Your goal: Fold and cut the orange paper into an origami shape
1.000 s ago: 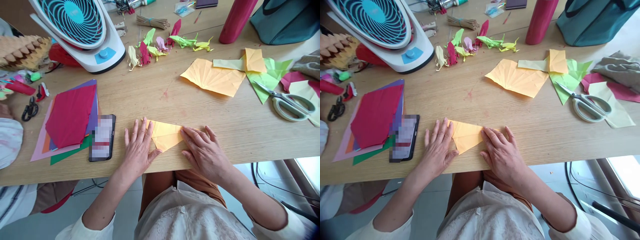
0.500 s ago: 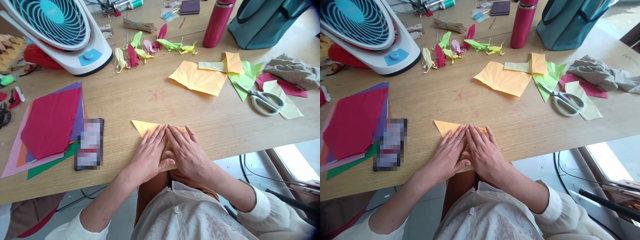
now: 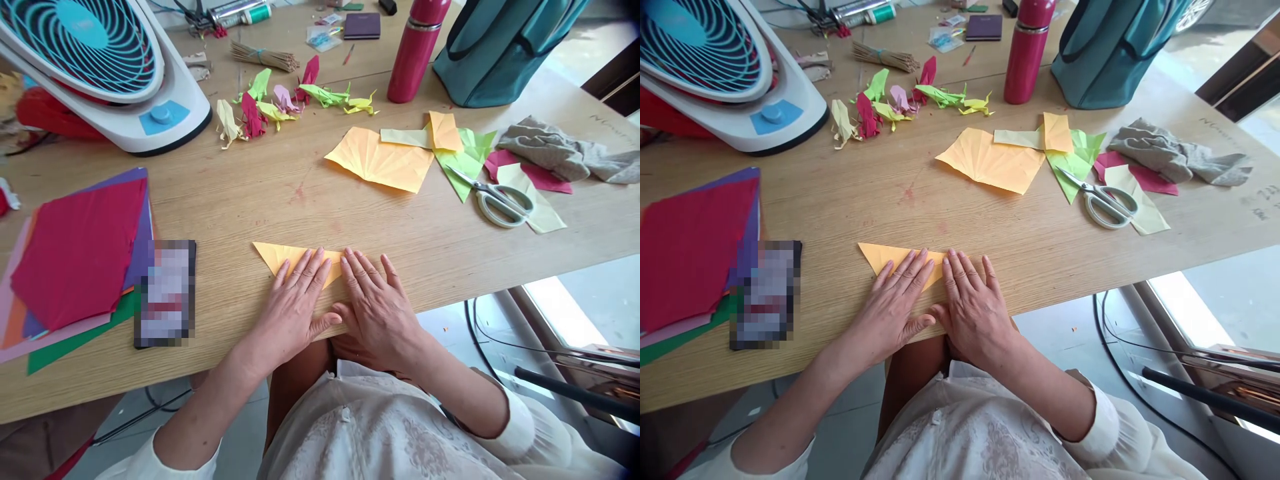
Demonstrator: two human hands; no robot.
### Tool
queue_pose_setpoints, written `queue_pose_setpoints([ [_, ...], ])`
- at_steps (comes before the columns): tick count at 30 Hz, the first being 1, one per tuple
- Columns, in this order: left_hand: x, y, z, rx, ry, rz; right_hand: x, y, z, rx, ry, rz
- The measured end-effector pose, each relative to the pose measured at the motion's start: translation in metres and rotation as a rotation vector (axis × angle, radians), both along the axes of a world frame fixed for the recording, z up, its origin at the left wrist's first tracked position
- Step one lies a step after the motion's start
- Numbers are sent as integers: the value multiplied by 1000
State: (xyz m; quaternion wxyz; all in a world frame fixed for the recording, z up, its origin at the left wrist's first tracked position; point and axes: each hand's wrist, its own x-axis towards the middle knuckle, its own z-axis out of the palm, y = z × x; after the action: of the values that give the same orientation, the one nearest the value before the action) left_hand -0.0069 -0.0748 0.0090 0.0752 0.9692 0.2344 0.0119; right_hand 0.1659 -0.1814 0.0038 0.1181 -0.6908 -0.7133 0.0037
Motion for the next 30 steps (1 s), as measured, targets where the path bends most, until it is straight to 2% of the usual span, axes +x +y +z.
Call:
queue_pose_setpoints([
  [7, 10, -8, 6, 17, 32, 64, 4, -5, -3, 36, 33, -47],
  [16, 13, -12, 3, 48, 31, 83, 24, -18, -6, 88, 35, -214],
  [20, 12, -11, 1, 40, 26, 83, 25, -11, -2, 40, 30, -181],
  [24, 15, -12, 7, 28, 84, 97, 21, -3, 0, 9, 40, -130],
  [30, 39, -24, 20, 21, 161, 236, 21, -5, -4, 18, 23, -140],
])
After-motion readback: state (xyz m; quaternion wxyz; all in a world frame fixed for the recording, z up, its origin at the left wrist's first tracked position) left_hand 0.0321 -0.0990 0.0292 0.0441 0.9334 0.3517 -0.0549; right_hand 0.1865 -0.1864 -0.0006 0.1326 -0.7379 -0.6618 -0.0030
